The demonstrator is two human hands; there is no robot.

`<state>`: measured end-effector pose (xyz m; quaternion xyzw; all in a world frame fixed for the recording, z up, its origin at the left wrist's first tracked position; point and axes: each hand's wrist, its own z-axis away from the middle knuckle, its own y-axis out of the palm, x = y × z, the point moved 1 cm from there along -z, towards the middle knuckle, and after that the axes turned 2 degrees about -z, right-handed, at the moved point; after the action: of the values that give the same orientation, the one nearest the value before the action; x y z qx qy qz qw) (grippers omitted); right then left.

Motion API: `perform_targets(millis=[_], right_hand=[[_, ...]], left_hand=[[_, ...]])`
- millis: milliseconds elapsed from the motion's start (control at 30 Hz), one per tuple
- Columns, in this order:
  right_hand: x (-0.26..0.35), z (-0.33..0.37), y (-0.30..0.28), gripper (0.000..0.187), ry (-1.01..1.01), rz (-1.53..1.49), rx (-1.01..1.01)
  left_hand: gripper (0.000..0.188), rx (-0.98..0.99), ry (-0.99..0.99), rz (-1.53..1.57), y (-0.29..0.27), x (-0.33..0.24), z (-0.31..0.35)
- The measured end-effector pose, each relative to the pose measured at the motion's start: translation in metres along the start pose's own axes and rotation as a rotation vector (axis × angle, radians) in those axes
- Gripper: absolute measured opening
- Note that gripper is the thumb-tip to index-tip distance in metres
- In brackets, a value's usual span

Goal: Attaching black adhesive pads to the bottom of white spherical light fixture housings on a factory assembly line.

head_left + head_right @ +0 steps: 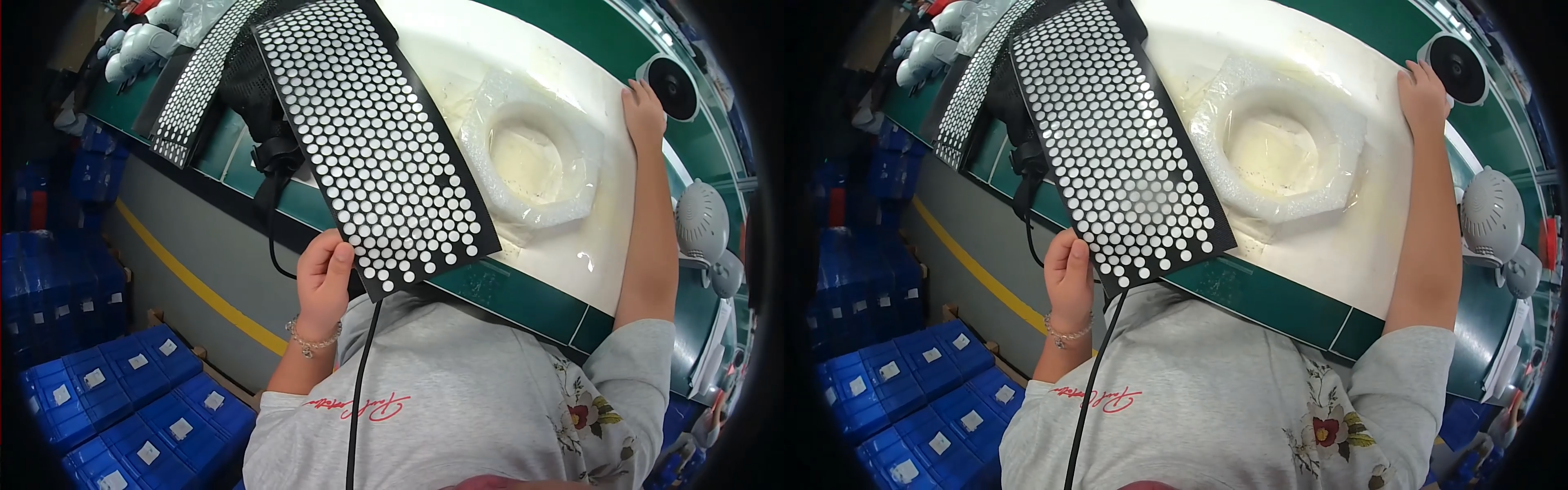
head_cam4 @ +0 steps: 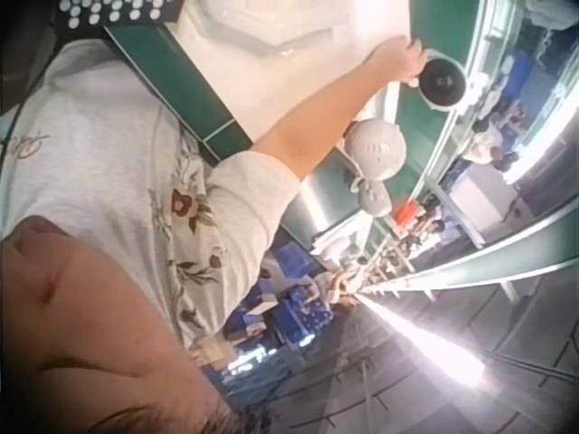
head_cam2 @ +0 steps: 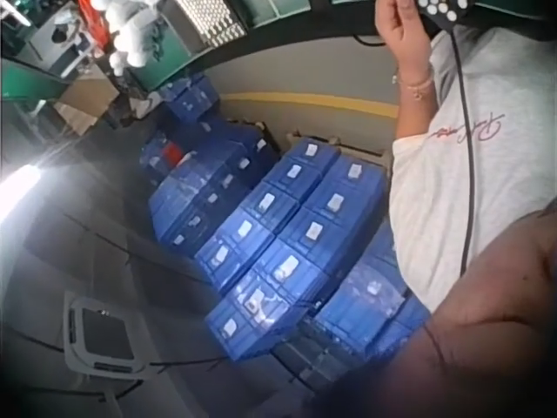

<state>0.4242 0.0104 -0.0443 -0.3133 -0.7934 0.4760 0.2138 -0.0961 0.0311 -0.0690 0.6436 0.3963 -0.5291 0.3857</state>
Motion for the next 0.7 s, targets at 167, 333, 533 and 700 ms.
perform_targets(millis=[167,333,533,700], right_hand=[[0.019,0.007,-0.017,0.031,-0.166,-0.179,-0.105],[0.025,0.013,-0.02,0.031,-0.203,-0.213,-0.107],[0.02,0.009,-0.015,0.029,-0.23,-0.279,-0.126],[0.04,0.016,-0.03,0.03,-0.312,-0.405,-0.114]], left_hand=[[0.016,0.008,-0.039,0.045,0.001,-0.003,0.002],[0.017,-0.003,-0.059,0.048,0.004,-0.008,0.004],[0.021,-0.051,-0.096,0.121,0.007,-0.007,0.009],[0.033,-0.025,-0.125,0.196,0.009,-0.015,0.003]])
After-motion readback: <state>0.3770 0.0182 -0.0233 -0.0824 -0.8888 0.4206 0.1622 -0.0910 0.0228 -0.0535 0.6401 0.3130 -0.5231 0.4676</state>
